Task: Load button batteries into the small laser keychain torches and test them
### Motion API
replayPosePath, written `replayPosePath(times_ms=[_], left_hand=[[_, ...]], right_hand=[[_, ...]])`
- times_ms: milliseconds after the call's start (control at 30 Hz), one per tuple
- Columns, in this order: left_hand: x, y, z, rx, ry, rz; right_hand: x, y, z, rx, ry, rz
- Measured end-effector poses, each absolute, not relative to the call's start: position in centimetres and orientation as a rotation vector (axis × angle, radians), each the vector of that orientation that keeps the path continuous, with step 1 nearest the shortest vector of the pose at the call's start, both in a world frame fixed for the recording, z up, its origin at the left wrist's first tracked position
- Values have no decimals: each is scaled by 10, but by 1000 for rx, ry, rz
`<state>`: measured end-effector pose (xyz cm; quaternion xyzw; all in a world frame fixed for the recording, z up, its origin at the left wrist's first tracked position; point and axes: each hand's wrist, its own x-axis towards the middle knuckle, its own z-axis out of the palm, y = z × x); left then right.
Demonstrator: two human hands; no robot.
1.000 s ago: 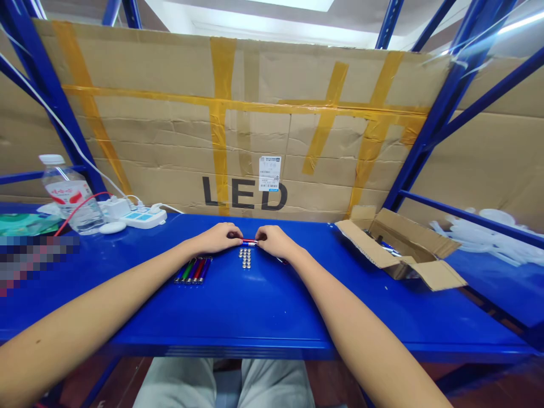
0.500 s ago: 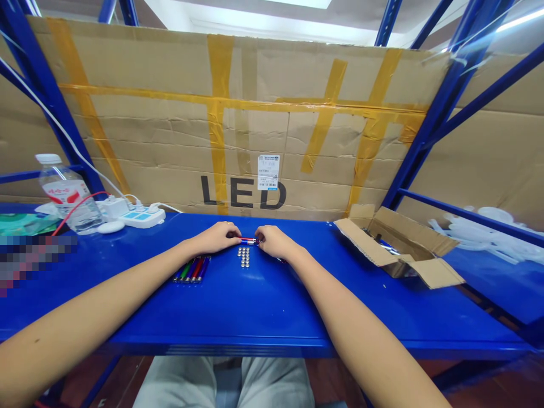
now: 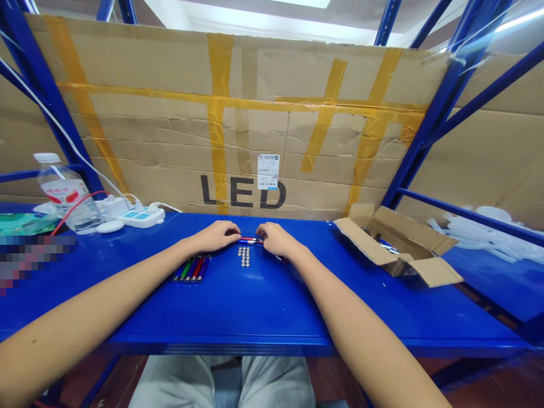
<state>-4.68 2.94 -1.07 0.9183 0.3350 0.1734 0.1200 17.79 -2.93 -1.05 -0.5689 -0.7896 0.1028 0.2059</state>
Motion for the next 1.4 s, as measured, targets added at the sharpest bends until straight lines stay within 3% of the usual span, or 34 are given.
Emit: replayPosePath(times_ms=[233,467,767,1200,1400], left_hand=[[-75,22,25,2907,1085,641],[-91,6,50,2600,1000,-100],[-91,10,47,2526,972,-284],[-85,11,39,2456,877,-202],[-72,-7,37,2425,776,-167]], right_hand=[[171,-37,-1,-1356,-2103,115],[114,-73,-4,-856,-2453,133],[85,-83,-19,-822,-2618,3],[111,-99,6,-733,-2774,402],[127,-102,25,-938,-2782,664]])
